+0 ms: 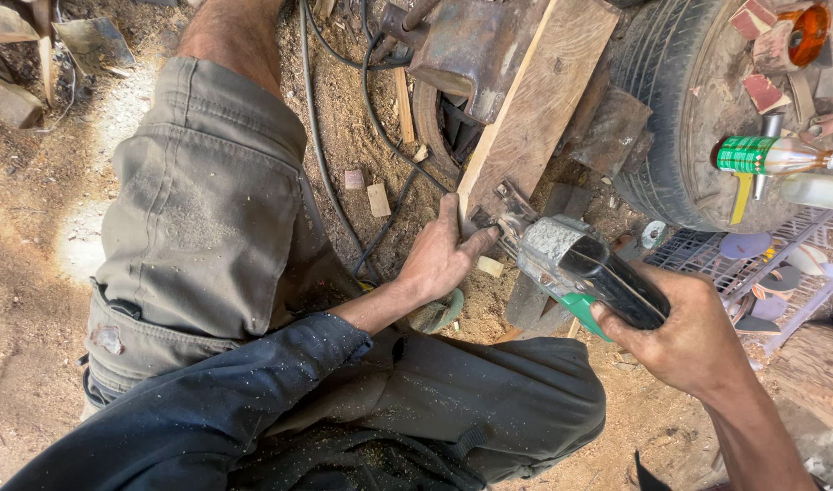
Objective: The person uses a jigsaw to cut a plank of wood clamped in a vise. They guide the tool along the wood, pause to reposition the plank, and continue cutting until the piece is separated.
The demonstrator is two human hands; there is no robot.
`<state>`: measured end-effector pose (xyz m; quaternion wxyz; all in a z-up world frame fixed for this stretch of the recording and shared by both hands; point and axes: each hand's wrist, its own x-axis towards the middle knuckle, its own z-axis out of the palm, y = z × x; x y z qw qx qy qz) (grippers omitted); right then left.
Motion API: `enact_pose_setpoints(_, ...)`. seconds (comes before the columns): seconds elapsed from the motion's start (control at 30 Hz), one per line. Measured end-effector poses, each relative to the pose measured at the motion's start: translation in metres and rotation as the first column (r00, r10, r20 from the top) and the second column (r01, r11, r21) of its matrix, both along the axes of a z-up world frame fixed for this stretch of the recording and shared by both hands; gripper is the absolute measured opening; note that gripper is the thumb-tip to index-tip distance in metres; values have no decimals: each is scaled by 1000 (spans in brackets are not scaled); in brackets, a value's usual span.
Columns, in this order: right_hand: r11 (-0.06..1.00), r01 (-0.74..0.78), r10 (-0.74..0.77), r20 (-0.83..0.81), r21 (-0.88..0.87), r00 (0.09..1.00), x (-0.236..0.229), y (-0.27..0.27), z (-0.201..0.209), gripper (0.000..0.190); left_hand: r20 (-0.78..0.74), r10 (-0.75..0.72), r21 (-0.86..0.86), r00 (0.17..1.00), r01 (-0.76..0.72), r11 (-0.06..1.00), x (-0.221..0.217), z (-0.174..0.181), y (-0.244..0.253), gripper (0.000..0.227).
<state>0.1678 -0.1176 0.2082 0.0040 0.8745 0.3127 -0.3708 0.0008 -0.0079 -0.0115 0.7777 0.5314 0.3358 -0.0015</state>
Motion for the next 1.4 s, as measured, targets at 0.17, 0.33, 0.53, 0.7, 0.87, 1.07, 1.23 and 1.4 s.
enact_pose_setpoints(0.17,1000,-20,20,11,10,1000,0,2,0,27,19,15,37,1000,-15,999,0,0,1,58)
enact_pose_setpoints(0.33,1000,10,-10,-4,27,1000,-3,0,1,26,-31,-15,13,999,15,1000,1,4,3,57)
enact_pose_setpoints(0.53,998,3,-3,-4,55,1000,-4,2,0,30,-8,-24,45,1000,24,999,0,1,2,59)
enact_pose_setpoints(0.7,997,64,-64,-13,32,998,-8,5,1,26,-6,-25,9,1000,25,1000,0,-4,0,58)
enact_pose_setpoints(0.87,996,89,-89,1,-4,996,-11,5,2,21,-14,-34,8,999,34,999,-2,-3,0,58)
enact_pose_setpoints(1.07,992,121,-120,-38,30,992,-13,2,-2,21,-19,-55,-39,998,55,998,-3,0,6,70)
enact_pose_setpoints(1.23,989,136,-134,-37,59,990,-16,-1,-3,21,13,-66,17,998,65,998,-5,0,7,77)
enact_pose_setpoints(1.4,985,155,-152,-54,74,987,-18,1,-3,24,15,-73,25,997,73,997,-6,-1,7,77)
